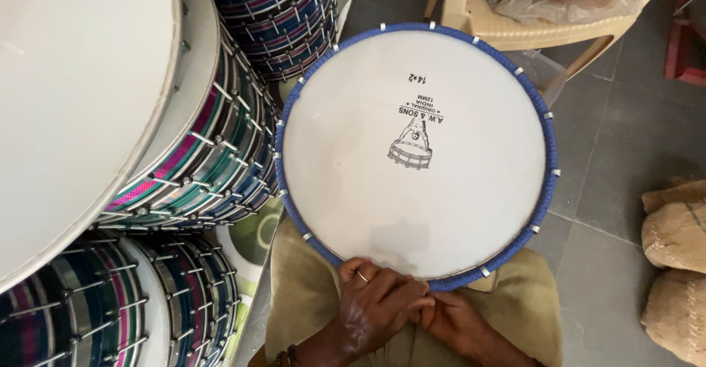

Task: The person sits on the floor and uses a small metal tool to tighten the tension rods around the rim of a white drum. They rotate the drum periodically to access different rods and occasionally tap the drumhead to check the sound.

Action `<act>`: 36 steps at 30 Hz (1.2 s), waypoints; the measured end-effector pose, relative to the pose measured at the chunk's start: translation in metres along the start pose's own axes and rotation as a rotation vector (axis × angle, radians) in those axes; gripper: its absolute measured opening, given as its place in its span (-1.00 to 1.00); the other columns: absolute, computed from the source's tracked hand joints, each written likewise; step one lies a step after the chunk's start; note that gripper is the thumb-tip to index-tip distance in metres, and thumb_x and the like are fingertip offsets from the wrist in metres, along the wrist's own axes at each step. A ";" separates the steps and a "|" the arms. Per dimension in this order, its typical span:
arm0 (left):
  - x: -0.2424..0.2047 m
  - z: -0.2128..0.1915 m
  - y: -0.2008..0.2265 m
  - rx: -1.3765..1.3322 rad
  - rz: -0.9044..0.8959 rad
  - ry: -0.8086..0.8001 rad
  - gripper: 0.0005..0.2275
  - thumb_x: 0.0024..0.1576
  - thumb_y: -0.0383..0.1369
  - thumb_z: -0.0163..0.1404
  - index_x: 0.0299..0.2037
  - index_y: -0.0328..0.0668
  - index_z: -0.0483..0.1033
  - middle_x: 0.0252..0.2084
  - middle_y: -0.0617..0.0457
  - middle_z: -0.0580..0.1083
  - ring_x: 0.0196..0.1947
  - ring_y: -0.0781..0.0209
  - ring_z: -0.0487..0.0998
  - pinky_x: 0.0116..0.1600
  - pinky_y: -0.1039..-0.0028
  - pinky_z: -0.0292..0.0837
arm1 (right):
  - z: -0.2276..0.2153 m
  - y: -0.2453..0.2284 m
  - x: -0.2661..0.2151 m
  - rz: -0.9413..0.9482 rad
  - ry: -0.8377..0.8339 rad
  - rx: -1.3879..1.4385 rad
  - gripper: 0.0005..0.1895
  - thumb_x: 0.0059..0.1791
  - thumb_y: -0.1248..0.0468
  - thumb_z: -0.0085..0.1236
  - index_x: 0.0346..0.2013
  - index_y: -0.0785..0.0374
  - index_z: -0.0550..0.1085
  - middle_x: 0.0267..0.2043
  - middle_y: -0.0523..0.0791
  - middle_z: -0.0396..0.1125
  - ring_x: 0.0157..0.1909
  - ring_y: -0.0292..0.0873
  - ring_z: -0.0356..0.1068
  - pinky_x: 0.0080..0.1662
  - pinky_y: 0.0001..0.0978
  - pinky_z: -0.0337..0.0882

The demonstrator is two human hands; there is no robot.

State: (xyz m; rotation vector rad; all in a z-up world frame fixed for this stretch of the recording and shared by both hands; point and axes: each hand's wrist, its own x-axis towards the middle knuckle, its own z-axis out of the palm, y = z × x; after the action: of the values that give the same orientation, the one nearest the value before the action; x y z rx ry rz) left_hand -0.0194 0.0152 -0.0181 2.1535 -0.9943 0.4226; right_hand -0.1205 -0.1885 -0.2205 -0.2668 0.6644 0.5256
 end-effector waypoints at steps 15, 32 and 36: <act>-0.002 0.004 -0.002 -0.008 0.035 0.008 -0.80 0.10 -0.16 0.29 -0.14 0.08 0.64 -0.29 0.31 0.50 -0.23 0.38 0.45 0.12 0.31 0.19 | 0.000 -0.004 0.002 -0.021 -0.059 -0.085 -0.62 0.04 0.23 -0.13 0.06 0.43 0.39 0.03 0.03 0.44 0.07 -0.04 0.45 0.20 -0.07 0.37; -0.005 0.007 -0.005 0.000 0.038 0.012 -0.79 0.10 -0.15 0.31 -0.14 0.10 0.64 -0.29 0.34 0.51 -0.24 0.40 0.44 0.12 0.32 0.19 | 0.001 -0.005 0.006 -0.078 0.050 -0.132 -0.71 0.10 0.28 -0.13 -0.01 0.41 0.44 -0.10 -0.01 0.46 -0.09 -0.08 0.46 0.02 -0.19 0.45; -0.003 0.005 -0.003 0.020 0.044 0.020 -0.79 0.07 -0.15 0.31 -0.17 0.11 0.63 -0.28 0.34 0.52 -0.23 0.38 0.45 0.12 0.28 0.19 | -0.006 -0.003 0.009 -0.095 0.086 -0.133 -0.72 0.09 0.28 -0.13 -0.03 0.39 0.45 -0.11 -0.02 0.46 -0.10 -0.10 0.47 -0.01 -0.22 0.47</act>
State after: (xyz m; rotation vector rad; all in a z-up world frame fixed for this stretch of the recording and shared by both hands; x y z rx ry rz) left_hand -0.0189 0.0146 -0.0246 2.1442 -1.0326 0.4757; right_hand -0.1157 -0.1900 -0.2305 -0.4452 0.6974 0.4702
